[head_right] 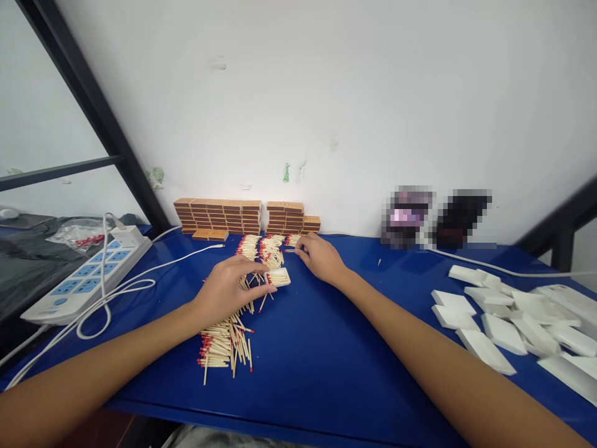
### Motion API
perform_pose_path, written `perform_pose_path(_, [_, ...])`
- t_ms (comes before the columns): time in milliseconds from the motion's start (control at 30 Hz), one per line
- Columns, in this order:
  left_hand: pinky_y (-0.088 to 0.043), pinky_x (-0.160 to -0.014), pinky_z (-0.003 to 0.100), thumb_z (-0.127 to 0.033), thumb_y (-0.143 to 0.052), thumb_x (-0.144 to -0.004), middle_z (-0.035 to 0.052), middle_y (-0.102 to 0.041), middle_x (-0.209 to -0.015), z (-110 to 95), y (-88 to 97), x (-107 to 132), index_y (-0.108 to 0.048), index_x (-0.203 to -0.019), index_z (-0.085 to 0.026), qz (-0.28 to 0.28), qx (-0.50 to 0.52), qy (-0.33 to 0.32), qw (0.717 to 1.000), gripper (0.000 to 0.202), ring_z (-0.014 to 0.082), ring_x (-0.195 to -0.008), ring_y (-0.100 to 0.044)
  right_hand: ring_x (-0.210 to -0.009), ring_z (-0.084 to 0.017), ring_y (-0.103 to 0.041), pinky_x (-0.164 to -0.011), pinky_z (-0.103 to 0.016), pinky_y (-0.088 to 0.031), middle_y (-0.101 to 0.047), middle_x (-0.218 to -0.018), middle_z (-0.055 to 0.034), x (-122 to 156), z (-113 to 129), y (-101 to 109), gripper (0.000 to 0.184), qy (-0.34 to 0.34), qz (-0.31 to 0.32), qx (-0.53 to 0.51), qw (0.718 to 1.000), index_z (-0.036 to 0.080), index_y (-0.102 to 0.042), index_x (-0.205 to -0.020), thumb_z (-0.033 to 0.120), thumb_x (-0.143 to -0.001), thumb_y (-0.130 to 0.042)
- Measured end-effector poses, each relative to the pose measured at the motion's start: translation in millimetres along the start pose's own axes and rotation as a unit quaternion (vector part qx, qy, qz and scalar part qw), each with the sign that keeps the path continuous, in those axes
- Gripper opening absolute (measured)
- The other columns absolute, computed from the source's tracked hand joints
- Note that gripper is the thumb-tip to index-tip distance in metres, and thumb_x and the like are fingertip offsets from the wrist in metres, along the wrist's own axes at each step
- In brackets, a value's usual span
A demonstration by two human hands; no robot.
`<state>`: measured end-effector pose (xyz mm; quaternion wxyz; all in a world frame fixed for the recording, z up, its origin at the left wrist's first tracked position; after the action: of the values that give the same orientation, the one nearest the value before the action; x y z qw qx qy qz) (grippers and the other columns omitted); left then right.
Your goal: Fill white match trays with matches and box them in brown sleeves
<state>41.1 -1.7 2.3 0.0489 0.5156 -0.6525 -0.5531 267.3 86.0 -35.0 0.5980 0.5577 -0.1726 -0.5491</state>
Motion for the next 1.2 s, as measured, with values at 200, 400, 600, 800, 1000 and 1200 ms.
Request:
perform_pose_path(200, [-0.056,-0.086,0.04,-0.047,-0.081,-0.081,0.0068,-0.076,-0.098,0,-0.5,0,-0.077,-0.105,-0.021,0.001,0.0,0.002,1.0,0.036,0.0237,-0.091,-0.069,-0.078,-0.017,-0.057,-0.069,-0.028,-0.039,-0.062,-0.092,-0.0054,0,0,0,0.009,0.009,0.006,-0.003,1.0,0.02,-0.066,-0.097,0.023,-0.097,-0.058])
perform_pose_path(400, [-0.056,-0.085,0.039,-0.047,-0.081,-0.081,0.007,-0.076,-0.098,0,-0.5,0,-0.077,-0.105,-0.021,0.0,0.0,0.001,1.0,0.036,0.024,-0.091,-0.07,-0.078,-0.018,-0.057,-0.069,-0.028,-0.039,-0.063,-0.092,-0.0056,0,0,-1,0.008,-0.006,0.016,-0.003,1.0,0.02,-0.065,-0.094,0.023,-0.097,-0.058])
perform_pose_path(600, [-0.056,-0.086,0.039,-0.048,-0.081,-0.082,0.0071,-0.076,-0.098,2,-1.1,-1,-0.077,-0.106,-0.021,0.001,-0.006,0.0,1.0,0.036,0.0239,-0.092,-0.069,-0.086,-0.02,-0.06,-0.075,-0.029,-0.042,-0.065,-0.1,-0.0083,1,2,1,0.009,-0.019,0.049,0.011,0.999,0.019,-0.062,-0.095,0.023,-0.099,-0.055])
perform_pose_path(800, [-0.056,-0.087,0.04,-0.051,-0.079,-0.083,0.0071,-0.077,-0.098,6,-0.2,-1,-0.077,-0.108,-0.022,-0.002,-0.019,0.003,1.0,0.039,0.0239,-0.091,-0.07,-0.085,-0.02,-0.059,-0.075,-0.03,-0.042,-0.063,-0.098,-0.0079,10,15,14,0.009,0.014,0.039,-0.028,0.999,0.019,-0.059,-0.095,0.024,-0.099,-0.053])
perform_pose_path(1000, [-0.056,-0.085,0.039,-0.051,-0.078,-0.083,0.007,-0.078,-0.098,7,2.5,-3,-0.077,-0.107,-0.021,-0.01,-0.026,0.014,1.0,0.038,0.025,-0.093,-0.07,-0.082,-0.019,-0.056,-0.073,-0.03,-0.042,-0.061,-0.096,-0.0065,27,57,30,0.012,0.084,0.052,-0.065,0.993,0.021,-0.058,-0.095,0.027,-0.101,-0.05])
perform_pose_path(1200, [-0.056,-0.085,0.038,-0.051,-0.078,-0.084,0.0065,-0.077,-0.099,5,2.7,-2,-0.076,-0.108,-0.022,-0.01,-0.016,0.001,1.0,0.038,0.0238,-0.091,-0.07,-0.076,-0.017,-0.055,-0.07,-0.028,-0.043,-0.062,-0.088,-0.0043,29,72,28,0.014,0.09,0.066,-0.129,0.985,0.022,-0.063,-0.093,0.029,-0.099,-0.054])
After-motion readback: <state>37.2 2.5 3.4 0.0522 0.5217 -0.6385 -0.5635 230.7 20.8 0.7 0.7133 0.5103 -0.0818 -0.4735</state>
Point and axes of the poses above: each hand's wrist, its own x-axis away from the middle knuckle, its own y-axis out of the back of the hand, z = x × y, the point moved 4 cm from there along -x, towards the middle knuckle
